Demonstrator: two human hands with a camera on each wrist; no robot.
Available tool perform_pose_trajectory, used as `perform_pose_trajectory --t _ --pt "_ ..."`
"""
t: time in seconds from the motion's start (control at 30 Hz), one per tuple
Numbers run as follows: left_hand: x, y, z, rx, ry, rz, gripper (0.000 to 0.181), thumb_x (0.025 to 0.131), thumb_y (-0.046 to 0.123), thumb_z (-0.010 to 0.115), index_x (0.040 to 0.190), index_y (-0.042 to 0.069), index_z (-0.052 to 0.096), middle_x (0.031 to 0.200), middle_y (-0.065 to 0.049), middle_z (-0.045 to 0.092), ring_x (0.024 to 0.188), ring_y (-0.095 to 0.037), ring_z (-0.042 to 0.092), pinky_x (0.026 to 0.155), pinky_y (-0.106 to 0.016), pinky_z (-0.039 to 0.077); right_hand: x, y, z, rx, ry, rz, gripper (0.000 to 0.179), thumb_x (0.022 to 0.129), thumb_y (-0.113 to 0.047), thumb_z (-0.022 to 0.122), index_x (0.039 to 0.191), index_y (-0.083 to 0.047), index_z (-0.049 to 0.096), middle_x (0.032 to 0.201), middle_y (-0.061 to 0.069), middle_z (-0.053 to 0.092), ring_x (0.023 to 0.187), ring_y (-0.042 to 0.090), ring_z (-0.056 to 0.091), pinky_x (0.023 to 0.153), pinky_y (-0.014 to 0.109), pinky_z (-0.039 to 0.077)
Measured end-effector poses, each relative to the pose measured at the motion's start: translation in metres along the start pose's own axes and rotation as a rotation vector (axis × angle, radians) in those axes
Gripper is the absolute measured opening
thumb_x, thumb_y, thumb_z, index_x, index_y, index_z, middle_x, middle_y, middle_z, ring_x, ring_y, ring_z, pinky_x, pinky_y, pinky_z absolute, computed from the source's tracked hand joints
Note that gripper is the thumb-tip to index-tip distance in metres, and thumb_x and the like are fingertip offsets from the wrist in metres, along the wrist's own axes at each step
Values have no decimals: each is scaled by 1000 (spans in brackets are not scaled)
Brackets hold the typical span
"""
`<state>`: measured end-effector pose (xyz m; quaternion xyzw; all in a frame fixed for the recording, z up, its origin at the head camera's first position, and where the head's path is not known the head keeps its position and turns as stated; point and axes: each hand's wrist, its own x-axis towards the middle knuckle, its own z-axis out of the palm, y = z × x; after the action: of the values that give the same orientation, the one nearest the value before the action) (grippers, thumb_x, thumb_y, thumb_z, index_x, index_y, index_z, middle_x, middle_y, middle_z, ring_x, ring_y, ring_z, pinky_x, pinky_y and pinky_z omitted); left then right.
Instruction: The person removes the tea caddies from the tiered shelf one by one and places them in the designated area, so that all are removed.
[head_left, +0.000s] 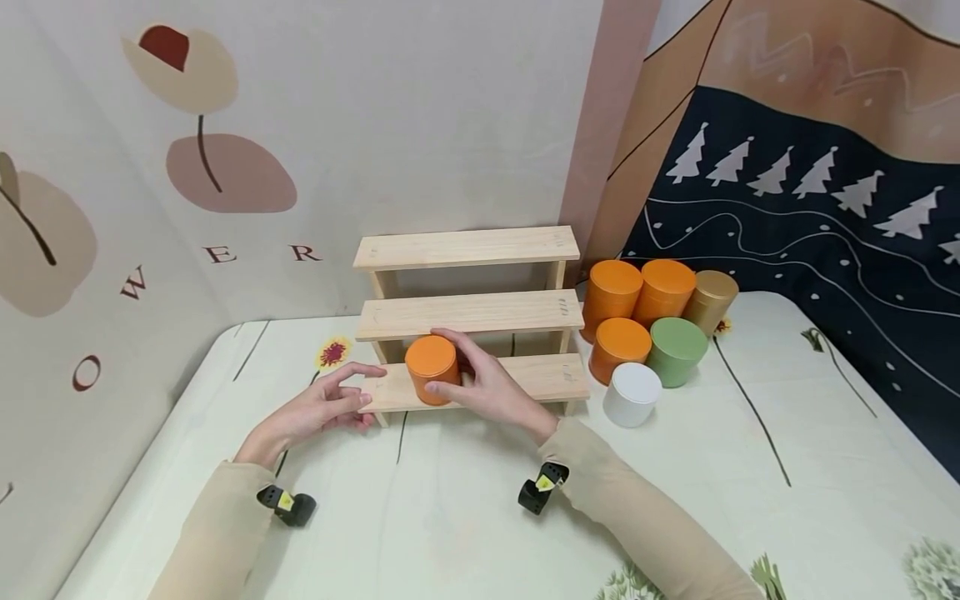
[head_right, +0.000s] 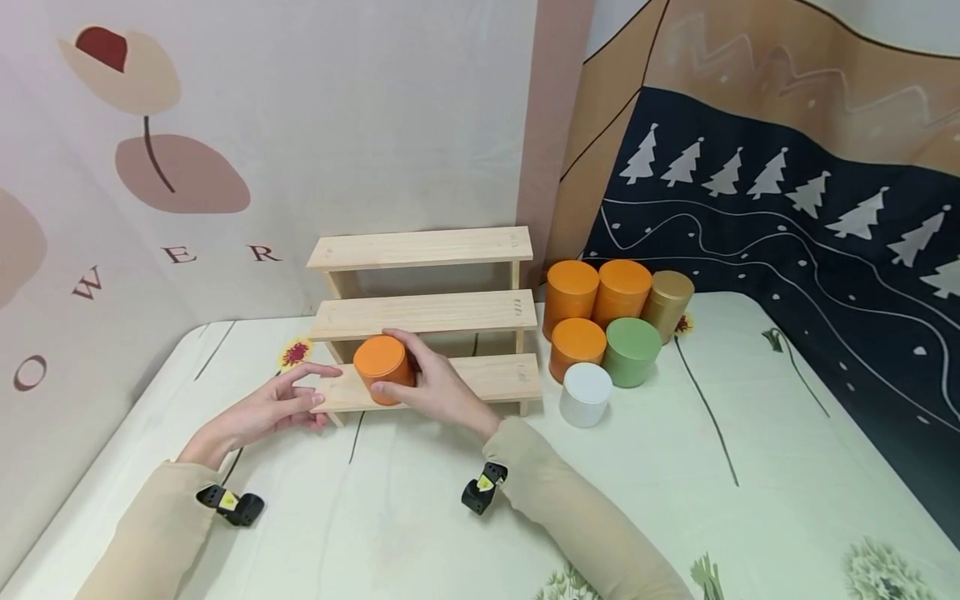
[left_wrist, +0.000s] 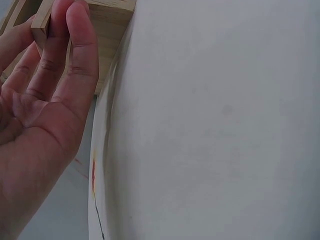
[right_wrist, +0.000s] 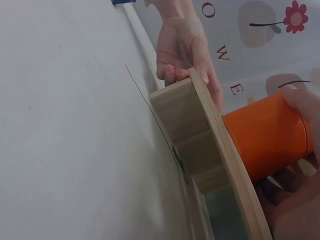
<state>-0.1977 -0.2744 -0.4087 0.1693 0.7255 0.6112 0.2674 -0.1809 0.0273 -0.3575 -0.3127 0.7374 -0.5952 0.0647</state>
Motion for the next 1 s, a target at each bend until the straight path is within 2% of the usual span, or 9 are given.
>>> perform_pose_trajectory --t 0.2,0.67,0.9,1.0 --pt "1 -1 0 11 3 0 40 100 10 53 138 11 42 90 -17 64 79 -23 63 80 -34 54 -3 0 -2 -7 6 -1 65 89 -2 68 145 2 35 136 20 48 119 29 51 103 40 39" --pt "1 -1 0 7 -7 8 40 100 11 54 138 12 42 87 -15 65 79 -23 63 81 -34 54 -10 1 -10 10 22 -9 65 87 0 70 143 4 37 133 20 50 118 30 52 102 42 39" --pt "1 -2 -1 2 -37 35 40 101 9 52 139 12 41 87 -14 64 79 -22 62 80 -33 54 -7 32 -13 12 43 11 70 86 -2 72 147 -2 36 137 17 48 119 29 52 101 41 41" --pt "1 -2 -1 -12 -46 45 39 101 8 51 138 13 42 88 -14 63 79 -22 62 80 -34 54 -10 34 -15 18 60 17 71 86 -6 73 147 -8 38 137 13 49 118 26 52 101 38 41"
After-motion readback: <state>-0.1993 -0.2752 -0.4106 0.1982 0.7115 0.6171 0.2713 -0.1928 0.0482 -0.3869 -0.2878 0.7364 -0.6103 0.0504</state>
